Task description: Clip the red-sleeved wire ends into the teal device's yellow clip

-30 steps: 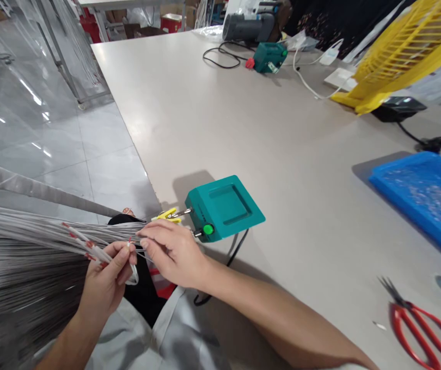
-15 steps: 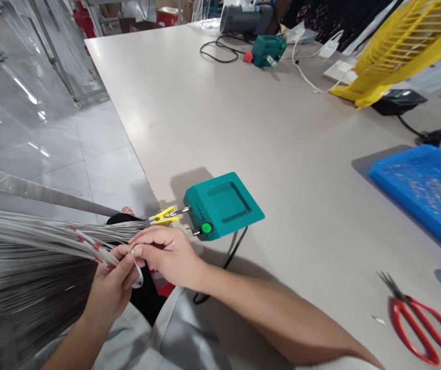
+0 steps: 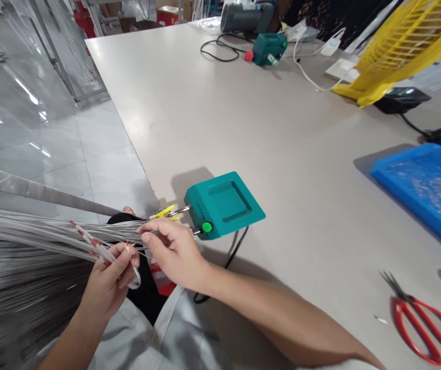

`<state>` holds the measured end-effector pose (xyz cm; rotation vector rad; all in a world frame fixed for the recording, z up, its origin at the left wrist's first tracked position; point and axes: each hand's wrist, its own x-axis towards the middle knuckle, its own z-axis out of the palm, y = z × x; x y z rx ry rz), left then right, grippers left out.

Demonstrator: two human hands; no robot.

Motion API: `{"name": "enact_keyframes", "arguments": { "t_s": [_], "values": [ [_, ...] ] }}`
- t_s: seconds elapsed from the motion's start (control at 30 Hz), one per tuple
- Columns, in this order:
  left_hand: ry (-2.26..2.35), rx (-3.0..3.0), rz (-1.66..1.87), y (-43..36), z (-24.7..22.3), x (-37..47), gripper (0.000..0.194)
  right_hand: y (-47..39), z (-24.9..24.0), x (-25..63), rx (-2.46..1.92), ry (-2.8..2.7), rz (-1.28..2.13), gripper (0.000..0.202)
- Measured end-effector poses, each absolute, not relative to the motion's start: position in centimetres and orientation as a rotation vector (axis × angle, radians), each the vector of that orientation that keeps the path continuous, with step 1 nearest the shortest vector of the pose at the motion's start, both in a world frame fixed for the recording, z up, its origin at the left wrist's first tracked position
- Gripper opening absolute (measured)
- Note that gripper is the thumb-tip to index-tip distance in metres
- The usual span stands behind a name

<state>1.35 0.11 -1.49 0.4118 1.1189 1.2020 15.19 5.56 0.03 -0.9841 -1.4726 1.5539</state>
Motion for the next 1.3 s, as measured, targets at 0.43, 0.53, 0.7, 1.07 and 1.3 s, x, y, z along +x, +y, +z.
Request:
{"name": "enact_keyframes", "arguments": {
  "t_s": [0.43,0.53,0.7,1.07,1.3],
  "values": [
    [1.327,0.778,1.034,-0.6,-2.1,1.1,0.02,6.5,-0.6,16.2,-0.635,-2.456,0.27,0.019],
    [1.325,0.699,1.103,-0.7,-2.4,1.4,0.018,6.6,-0.5,16.3,-0.608,-2.58,0.098,0.018],
    [1.336,0.555,1.224,-0.2,-2.1,1.7,0.015,6.7,0.0,16.7,-0.63,-2.544,0.375,0.015],
    [1.278,0.671,1.159,-0.7,-2.4,1.4,0.015,6.2,-0.1,15.7,-0.871,-2.072,0.965,0.011],
    [1.275,0.561,1.246,-0.7,-2.0,1.8,0.016,5.9,-0.1,15.0,-0.967,-1.887,1.289,0.02]
  ]
}}
